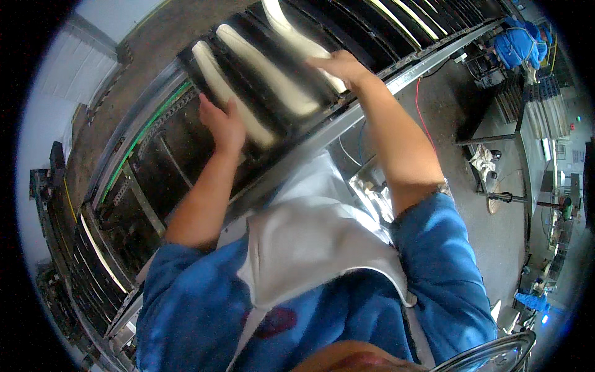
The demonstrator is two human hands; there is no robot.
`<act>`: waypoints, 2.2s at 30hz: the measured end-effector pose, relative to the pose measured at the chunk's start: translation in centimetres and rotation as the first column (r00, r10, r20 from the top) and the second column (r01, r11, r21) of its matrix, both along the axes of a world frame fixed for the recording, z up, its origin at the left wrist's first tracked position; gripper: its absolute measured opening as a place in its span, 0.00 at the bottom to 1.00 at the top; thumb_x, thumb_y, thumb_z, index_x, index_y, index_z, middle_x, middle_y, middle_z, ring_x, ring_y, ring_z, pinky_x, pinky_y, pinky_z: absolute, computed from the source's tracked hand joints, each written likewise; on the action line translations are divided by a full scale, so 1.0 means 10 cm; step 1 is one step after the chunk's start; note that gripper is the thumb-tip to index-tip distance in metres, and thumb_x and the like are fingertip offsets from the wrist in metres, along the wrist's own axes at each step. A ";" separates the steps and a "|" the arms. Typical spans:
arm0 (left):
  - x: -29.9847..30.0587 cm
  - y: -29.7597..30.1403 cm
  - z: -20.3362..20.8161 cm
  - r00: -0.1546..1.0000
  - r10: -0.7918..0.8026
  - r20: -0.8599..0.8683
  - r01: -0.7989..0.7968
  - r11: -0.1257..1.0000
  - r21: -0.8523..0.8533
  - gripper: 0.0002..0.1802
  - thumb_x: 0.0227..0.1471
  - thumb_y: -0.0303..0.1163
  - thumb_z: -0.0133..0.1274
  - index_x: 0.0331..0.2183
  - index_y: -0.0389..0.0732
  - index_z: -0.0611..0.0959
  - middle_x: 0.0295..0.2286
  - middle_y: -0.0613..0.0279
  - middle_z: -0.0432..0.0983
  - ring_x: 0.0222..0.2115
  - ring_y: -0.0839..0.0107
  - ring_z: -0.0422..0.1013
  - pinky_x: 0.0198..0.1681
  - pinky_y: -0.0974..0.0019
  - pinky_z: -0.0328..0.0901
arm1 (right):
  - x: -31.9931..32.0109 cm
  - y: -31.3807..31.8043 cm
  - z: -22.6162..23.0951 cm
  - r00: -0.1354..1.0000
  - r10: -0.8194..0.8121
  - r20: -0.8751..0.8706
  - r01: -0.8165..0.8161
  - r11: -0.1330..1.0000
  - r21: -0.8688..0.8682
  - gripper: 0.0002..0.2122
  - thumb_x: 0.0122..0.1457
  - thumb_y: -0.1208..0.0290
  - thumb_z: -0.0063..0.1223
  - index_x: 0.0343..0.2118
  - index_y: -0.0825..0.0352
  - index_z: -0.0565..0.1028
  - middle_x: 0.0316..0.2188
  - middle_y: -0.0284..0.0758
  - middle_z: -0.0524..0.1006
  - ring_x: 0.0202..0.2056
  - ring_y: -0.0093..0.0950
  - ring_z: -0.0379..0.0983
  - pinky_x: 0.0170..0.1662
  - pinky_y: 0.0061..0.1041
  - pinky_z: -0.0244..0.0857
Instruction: The person picks up long, white dough pieces from a conveyor belt and places them onto a metal rack. They handle the dough by hand, arranging the pieces in rows on the rack.
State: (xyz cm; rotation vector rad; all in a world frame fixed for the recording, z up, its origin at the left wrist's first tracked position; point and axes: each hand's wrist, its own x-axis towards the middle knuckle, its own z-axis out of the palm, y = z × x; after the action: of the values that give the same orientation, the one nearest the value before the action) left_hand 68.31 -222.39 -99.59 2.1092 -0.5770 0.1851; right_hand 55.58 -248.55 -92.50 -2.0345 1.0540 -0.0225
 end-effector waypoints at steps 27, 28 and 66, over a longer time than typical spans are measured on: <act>0.18 0.08 -0.01 0.999 -0.011 0.046 0.002 0.981 0.195 0.45 0.51 0.40 0.54 0.58 0.27 0.49 0.56 0.35 0.52 0.57 0.45 0.51 0.60 0.50 0.49 | -4.47 1.75 -0.61 0.900 -0.403 -0.164 0.073 0.510 -0.857 0.25 0.46 0.56 0.62 0.46 0.63 0.70 0.43 0.40 0.72 0.46 0.40 0.67 0.54 0.45 0.53; 0.16 0.09 -0.04 1.000 -0.004 0.009 0.003 0.982 0.190 0.45 0.51 0.40 0.54 0.58 0.27 0.49 0.56 0.35 0.51 0.57 0.45 0.51 0.60 0.50 0.49 | -4.49 1.76 -0.63 0.908 -0.396 -0.141 0.074 0.481 -0.873 0.25 0.45 0.56 0.62 0.45 0.62 0.70 0.41 0.40 0.73 0.45 0.39 0.68 0.53 0.44 0.54; 0.07 0.93 0.31 0.991 -0.001 -0.133 0.008 0.999 0.053 0.43 0.51 0.35 0.54 0.59 0.31 0.49 0.58 0.42 0.47 0.60 0.52 0.43 0.62 0.58 0.38 | -0.66 0.03 0.24 0.856 0.184 0.484 0.028 0.917 -0.399 0.12 0.59 0.70 0.50 0.44 0.69 0.72 0.36 0.38 0.76 0.39 0.29 0.74 0.44 0.24 0.66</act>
State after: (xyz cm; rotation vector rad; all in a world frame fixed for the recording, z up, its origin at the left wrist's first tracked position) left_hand 69.06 -213.05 -96.52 2.1526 -0.5119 0.0270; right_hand 49.00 -248.26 -90.07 -2.2390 0.6510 -0.7545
